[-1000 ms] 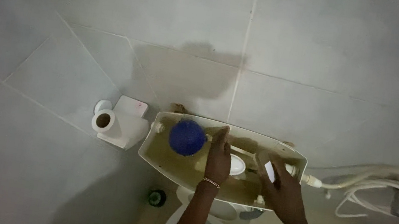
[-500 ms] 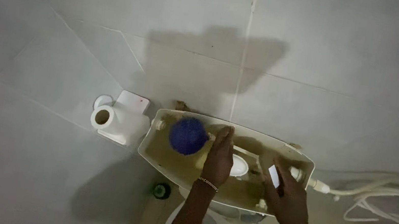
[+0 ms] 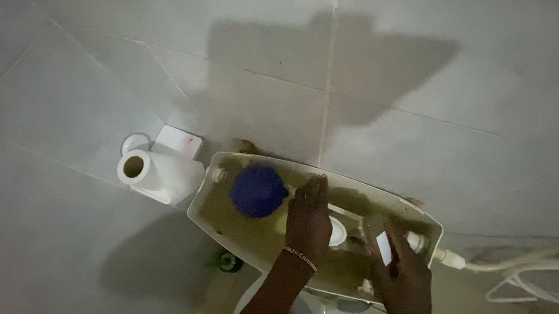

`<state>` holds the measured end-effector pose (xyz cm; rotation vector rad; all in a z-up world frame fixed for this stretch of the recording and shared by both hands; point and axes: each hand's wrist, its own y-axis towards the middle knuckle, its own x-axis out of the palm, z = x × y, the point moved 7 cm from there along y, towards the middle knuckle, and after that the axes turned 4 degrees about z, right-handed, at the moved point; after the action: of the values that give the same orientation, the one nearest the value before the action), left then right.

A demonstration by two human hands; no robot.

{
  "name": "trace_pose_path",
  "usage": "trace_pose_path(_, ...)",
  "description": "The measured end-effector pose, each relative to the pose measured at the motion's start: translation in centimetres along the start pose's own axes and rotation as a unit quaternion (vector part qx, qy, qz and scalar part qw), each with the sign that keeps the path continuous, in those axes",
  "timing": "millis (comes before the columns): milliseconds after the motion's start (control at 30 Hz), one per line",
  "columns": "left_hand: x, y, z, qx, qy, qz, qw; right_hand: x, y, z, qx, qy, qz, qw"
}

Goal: Repairing and adjusting the internal mechanism of a toilet tank.

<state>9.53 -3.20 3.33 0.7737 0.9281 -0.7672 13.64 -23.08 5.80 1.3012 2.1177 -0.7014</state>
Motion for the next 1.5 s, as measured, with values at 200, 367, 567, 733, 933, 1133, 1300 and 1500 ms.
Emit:
trace_pose_path(200, -0.6, 0.0, 0.7, -0.034, -0.012, 0.033, 0.999, -0.8, -1.0, -1.8, 0.010, 0.054, 0.012, 0.998)
trace_pose_path(367, 1.0, -0.1, 0.0, -0.038, -0.029, -0.025, 0.999, 0.0, -0.6, -0.5, -0.033, 0.037, 0.018, 0.999)
trace_pose_path(567, 2.1, 0.4, -4.5, -0.035, -0.176, 0.137, 0.974, -0.8, -1.0, -1.5, -0.037, 0.034, 0.037, 0.998)
trace_pose_path(733, 7.6, 0.6, -8.3, -0.191, -0.391, -0.028, 0.900, -0.3, -1.2, -0.4, -0.108, 0.030, 0.063, 0.992)
trace_pose_path(933, 6.0, 0.3, -6.1, -0.256, -0.477, -0.056, 0.839, -0.9, -1.1, -1.4, -0.037, 0.020, 0.028, 0.999)
trace_pose_path(1133, 7.4, -0.6, -5.9, -0.259, -0.569, -0.047, 0.779, -0.3, -1.0, -0.5, -0.121, 0.004, 0.072, 0.990)
trace_pose_path(1300, 9.4, -1.4, -5.4, -0.227, -0.639, -0.061, 0.733, -0.5, -1.0, -1.6, -0.046, 0.028, 0.023, 0.998)
trace_pose_path(1500, 3.7, -1.6, -2.1, -0.232, -0.530, -0.084, 0.811, -0.1, -0.8, 0.1, -0.069, -0.001, 0.073, 0.995)
